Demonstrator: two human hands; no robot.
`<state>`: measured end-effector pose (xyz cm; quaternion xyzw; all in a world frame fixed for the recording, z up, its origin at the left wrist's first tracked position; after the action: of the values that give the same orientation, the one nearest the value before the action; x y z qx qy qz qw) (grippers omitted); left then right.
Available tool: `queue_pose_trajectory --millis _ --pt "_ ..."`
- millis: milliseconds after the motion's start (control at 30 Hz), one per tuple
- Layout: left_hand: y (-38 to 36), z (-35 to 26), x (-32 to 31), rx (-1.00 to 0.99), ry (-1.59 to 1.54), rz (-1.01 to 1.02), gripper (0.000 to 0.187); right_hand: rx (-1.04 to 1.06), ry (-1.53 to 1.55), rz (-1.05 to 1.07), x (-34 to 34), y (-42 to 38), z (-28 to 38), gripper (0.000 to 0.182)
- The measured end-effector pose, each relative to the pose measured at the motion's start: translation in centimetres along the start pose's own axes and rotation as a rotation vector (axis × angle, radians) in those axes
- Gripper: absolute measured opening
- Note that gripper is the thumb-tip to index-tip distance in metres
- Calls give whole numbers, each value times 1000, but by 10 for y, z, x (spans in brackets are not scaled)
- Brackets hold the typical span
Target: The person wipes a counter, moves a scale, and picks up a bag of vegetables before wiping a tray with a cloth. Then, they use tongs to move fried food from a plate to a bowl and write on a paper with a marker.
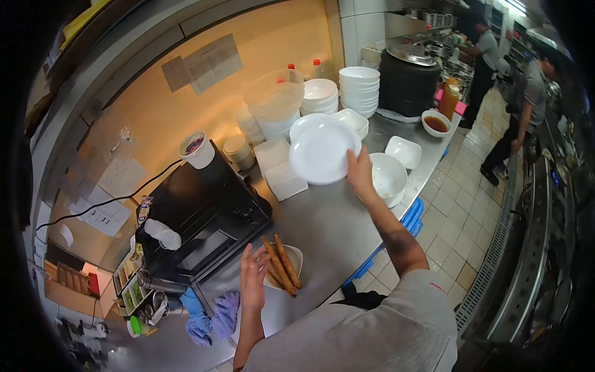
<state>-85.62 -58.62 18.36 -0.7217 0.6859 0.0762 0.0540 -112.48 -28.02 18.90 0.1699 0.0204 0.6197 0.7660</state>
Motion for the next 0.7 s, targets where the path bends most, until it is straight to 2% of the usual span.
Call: queue_pose_trajectory --millis 33,133,233,333,400,467,567,700 --pt "7 2 -6 8 49 -11 61 -9 -84 -49 3 28 -15 30" --pt "29 1 -20 28 161 -28 54 -204 128 -10 -12 72 -24 31" --pt "48 0 -27 34 179 -39 50 -214 -175 25 -42 134 -109 34" --pt "65 5 -31 45 164 -31 48 -281 -301 200 -52 133 -78 41" --pt "74 13 -35 63 122 -6 47 155 -839 185 -61 129 -37 51" --pt "84 24 -43 88 174 48 46 -6 -799 157 -56 138 -46 61" --pt "96 28 -63 98 224 105 45 -44 -948 375 -51 148 -32 62" --pt "113 49 -72 156 236 103 47 -129 -770 93 3 196 -69 67"
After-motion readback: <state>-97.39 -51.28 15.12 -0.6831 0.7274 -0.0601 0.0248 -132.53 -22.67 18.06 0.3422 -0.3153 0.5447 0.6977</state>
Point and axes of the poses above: each hand's wrist, its own y-axis towards the middle knuckle, its own x-axis out of the back of the hand, z = x × y, the point moved 8 cm from there along y, towards the middle knuckle, and after that the axes turned 10 degrees about z, right-handed, at the moved point
